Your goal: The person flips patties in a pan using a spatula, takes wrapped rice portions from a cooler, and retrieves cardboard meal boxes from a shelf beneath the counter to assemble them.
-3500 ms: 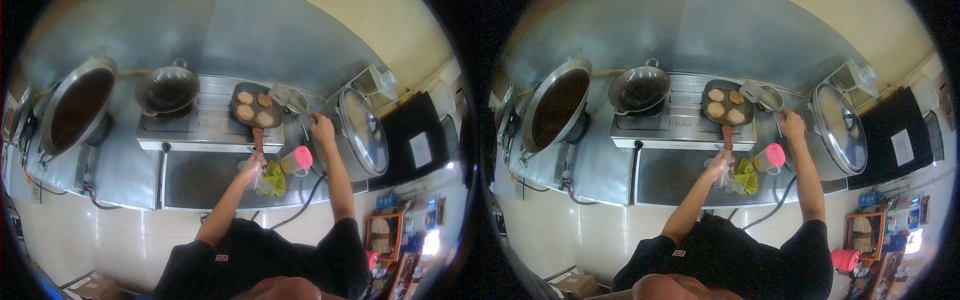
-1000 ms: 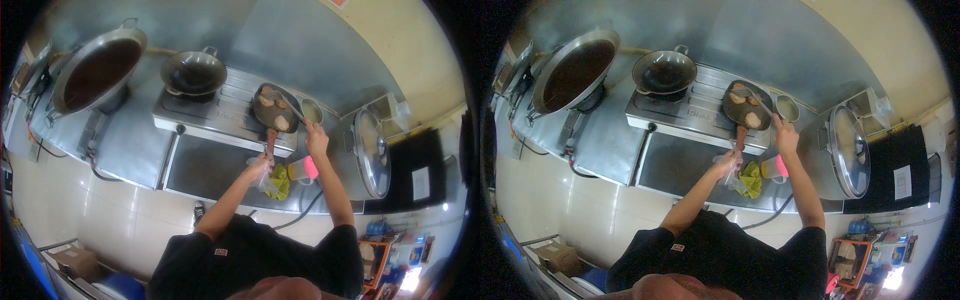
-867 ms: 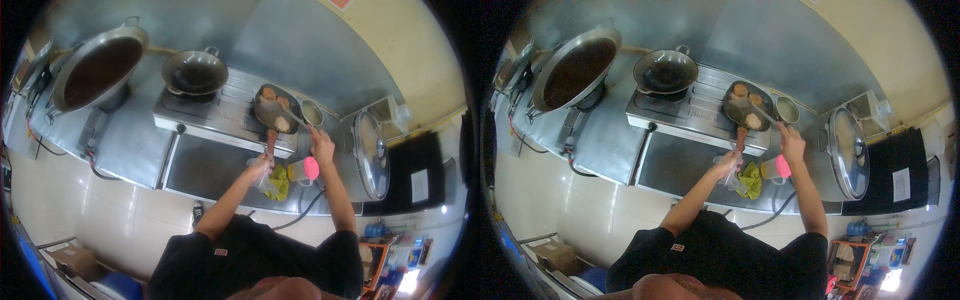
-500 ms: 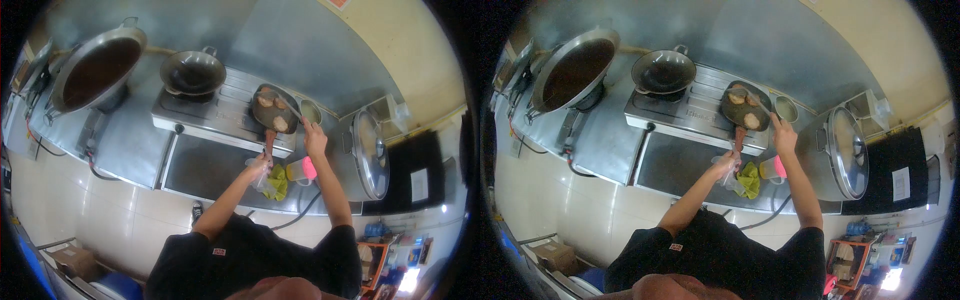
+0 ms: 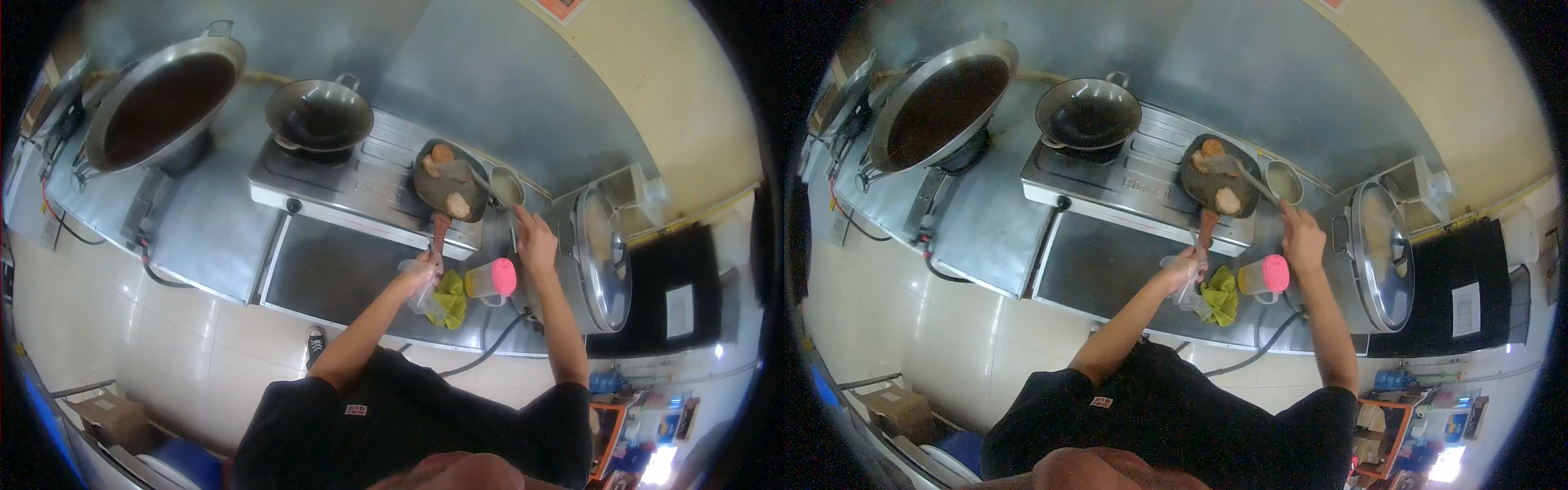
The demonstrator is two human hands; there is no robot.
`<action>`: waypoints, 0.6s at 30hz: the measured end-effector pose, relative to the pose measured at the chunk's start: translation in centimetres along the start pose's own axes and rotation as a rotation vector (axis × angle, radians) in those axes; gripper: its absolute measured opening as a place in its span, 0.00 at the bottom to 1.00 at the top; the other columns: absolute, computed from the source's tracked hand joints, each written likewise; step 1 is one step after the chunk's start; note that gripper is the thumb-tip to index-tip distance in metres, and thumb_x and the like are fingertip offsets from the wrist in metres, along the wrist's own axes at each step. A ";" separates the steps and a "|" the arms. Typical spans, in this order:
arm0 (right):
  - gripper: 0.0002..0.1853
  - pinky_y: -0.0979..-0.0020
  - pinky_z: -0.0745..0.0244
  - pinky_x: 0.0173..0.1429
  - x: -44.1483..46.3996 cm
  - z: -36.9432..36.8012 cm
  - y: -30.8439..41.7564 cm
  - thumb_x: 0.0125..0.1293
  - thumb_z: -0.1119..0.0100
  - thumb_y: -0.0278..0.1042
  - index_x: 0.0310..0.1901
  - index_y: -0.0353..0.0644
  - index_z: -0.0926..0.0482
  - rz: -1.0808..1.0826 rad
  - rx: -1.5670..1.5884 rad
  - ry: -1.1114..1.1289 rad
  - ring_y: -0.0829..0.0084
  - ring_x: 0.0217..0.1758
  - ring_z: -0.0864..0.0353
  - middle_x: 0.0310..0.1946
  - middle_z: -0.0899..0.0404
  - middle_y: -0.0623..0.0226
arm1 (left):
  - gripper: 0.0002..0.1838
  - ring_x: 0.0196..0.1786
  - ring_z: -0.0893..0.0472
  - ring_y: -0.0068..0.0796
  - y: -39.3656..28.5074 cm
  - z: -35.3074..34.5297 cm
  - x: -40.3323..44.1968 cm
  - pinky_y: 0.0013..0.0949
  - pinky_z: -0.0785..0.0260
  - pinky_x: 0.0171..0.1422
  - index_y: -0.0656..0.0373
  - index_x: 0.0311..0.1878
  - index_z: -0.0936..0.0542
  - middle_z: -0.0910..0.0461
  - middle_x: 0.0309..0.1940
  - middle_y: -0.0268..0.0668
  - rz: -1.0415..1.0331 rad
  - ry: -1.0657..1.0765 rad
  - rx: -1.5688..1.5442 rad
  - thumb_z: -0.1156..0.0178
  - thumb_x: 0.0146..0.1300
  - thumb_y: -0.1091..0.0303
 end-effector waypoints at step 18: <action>0.27 0.63 0.21 0.33 4.0 -2.9 1.5 0.51 0.44 0.22 0.55 0.55 0.22 0.101 -0.230 -0.065 0.64 0.36 0.20 0.34 0.23 0.67 | 0.10 0.36 0.25 0.25 3.1 -0.8 0.4 0.32 0.29 0.34 0.53 0.51 0.31 0.28 0.36 0.32 -0.056 -0.042 0.080 0.49 0.70 0.64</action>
Point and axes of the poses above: each hand's wrist, its own x-axis towards the middle knuckle, its own z-axis out of the back of the hand, y = z × x, the point moved 3 cm from there along x, towards the middle knuckle
